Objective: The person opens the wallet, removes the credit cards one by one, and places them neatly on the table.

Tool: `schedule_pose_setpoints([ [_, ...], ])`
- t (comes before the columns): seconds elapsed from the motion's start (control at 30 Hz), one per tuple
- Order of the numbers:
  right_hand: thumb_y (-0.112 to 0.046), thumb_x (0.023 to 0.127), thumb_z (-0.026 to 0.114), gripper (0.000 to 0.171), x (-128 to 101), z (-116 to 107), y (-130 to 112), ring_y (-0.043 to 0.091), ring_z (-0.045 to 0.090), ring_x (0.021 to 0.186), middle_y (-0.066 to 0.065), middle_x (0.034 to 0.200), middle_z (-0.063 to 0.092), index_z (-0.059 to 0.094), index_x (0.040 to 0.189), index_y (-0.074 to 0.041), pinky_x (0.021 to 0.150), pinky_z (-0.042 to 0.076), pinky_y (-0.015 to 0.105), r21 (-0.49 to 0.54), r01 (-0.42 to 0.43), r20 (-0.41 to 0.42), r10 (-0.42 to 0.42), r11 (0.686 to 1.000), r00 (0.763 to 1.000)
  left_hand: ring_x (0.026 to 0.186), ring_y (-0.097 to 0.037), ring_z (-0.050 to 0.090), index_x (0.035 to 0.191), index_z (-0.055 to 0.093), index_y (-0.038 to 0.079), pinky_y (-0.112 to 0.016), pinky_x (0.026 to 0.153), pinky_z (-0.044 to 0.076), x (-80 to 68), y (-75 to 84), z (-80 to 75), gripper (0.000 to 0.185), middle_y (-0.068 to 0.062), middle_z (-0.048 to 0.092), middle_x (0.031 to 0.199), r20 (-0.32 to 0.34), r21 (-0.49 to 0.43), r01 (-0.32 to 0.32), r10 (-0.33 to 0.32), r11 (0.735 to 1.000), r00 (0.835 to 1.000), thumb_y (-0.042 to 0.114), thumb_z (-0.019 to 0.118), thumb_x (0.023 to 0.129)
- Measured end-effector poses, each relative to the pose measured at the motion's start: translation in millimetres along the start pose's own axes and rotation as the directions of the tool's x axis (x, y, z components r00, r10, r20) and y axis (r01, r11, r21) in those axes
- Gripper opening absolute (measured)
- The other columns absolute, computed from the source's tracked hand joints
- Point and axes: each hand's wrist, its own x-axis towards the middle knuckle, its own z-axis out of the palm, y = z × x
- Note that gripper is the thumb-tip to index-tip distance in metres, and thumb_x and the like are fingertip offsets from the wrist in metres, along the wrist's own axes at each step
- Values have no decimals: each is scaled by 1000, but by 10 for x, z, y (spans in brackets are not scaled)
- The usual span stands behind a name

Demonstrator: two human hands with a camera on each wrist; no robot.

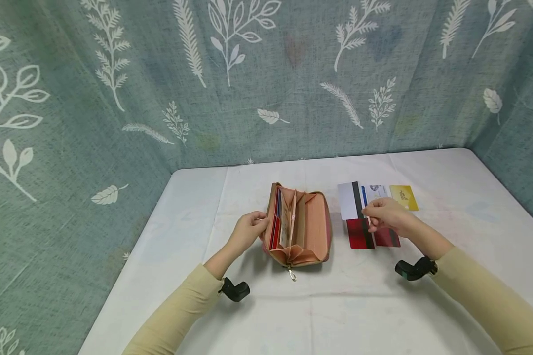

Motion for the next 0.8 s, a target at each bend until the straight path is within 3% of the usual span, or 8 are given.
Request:
schedule_pose_setpoints([
  [0.2, -18, 93, 48, 24, -151, -174, 75, 13, 62, 57, -2, 53, 48, 47, 77, -1, 72, 51, 26, -41, 0, -15, -1, 999, 1000, 50, -8, 54, 107, 59, -7, -36, 60, 45, -8, 11, -1, 27, -9, 64, 64, -4, -7, -4, 4, 1000, 1000, 14, 53, 91],
  [0.47, -19, 93, 49, 24, -362, -413, 192, 14, 60, 55, -2, 53, 48, 48, 78, -1, 66, 50, 27, -82, -46, -36, 43, 996, 998, 55, -6, 56, 104, 60, -5, -28, 59, 44, -13, -13, -17, 24, -11, 67, 73, -21, 16, 3, -3, 1000, 1000, 14, 54, 90],
  [0.8, -19, 94, 46, 23, -555, -708, 405, 11, 56, 55, -4, 57, 49, 52, 87, 2, 64, 47, 28, -155, -144, 9, 148, 977, 989, 56, -5, 57, 106, 60, -6, -43, 67, 48, -22, -36, -29, 26, -17, 68, 84, -20, 9, 1, 0, 1000, 1000, 14, 52, 91],
])
